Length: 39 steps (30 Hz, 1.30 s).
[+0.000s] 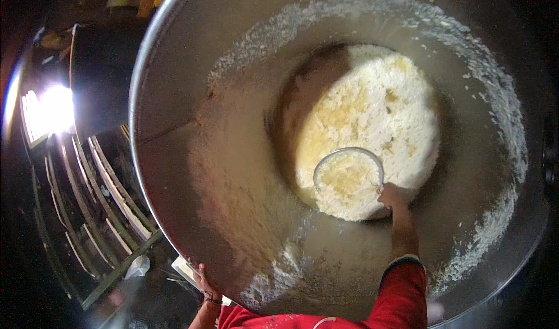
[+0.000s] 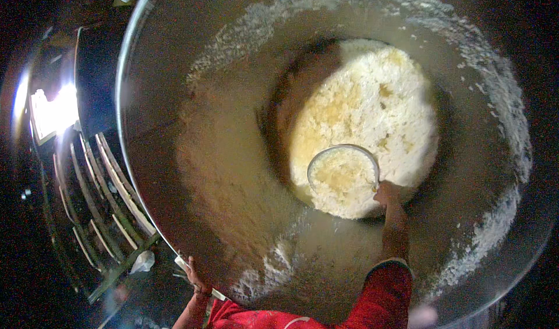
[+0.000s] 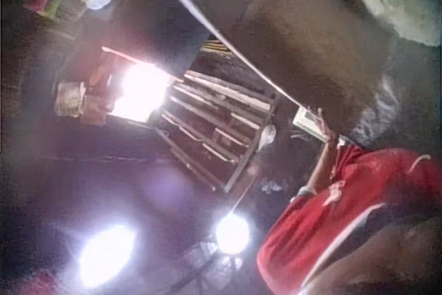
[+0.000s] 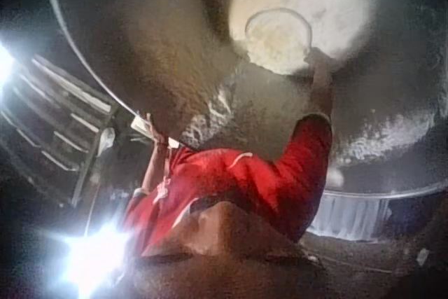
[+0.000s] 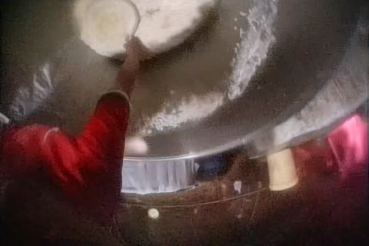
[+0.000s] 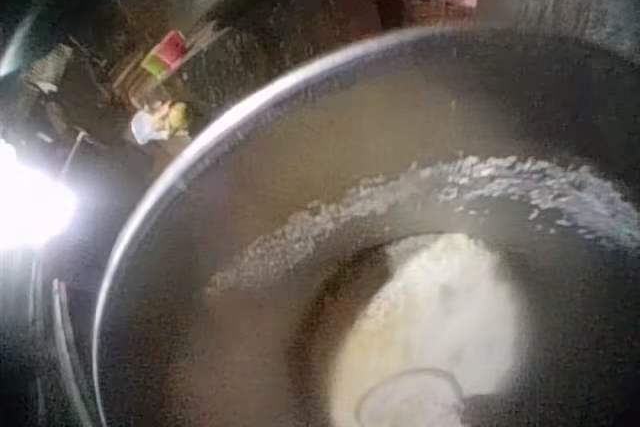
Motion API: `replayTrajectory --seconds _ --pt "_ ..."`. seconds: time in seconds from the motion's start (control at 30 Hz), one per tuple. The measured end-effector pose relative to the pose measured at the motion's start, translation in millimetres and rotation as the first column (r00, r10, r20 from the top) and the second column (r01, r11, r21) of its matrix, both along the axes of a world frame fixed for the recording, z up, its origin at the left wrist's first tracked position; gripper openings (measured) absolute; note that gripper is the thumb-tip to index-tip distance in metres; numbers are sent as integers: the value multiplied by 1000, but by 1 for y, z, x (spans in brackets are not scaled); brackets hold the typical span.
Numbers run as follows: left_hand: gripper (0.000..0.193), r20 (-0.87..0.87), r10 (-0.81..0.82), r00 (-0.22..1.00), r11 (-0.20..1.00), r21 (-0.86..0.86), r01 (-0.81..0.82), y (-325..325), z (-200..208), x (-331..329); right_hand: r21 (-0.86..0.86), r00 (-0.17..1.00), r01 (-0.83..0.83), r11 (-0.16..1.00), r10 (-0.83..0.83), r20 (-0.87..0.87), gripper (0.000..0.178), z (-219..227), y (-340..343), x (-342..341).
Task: The person prepares a wooden frame with a mesh screen and a cloth liner. They then use a ladle to scoop a white fibrous slurry from a large metal basin and pour it onto the frame, spreading it evenly. The process is repeated to create a second sheet.
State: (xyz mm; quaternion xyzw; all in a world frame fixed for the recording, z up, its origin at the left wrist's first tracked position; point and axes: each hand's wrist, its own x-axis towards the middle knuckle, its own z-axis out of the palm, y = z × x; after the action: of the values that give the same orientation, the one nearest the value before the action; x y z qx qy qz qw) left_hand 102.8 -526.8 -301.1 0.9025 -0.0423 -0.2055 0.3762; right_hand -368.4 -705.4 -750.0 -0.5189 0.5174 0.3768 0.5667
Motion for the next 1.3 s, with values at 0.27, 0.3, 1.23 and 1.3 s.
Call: replayTrajectory --seconds 0.27,0.3,1.23,1.3 --pt "56 -106 -122 987 992 -32 119 -10 -2 7 221 931 212 952 -266 250 38 14 119 -47" --pt "54 -107 -165 980 986 -32 163 -6 -2 12 242 911 246 939 -309 274 37 23 125 -54" --pt "52 -317 432 844 901 199 -386 609 -110 4 45 952 -258 965 246 180 11 675 197 421" --pt "55 -318 613 723 790 224 -571 675 -103 -16 144 922 -336 931 294 252 11 647 251 479"
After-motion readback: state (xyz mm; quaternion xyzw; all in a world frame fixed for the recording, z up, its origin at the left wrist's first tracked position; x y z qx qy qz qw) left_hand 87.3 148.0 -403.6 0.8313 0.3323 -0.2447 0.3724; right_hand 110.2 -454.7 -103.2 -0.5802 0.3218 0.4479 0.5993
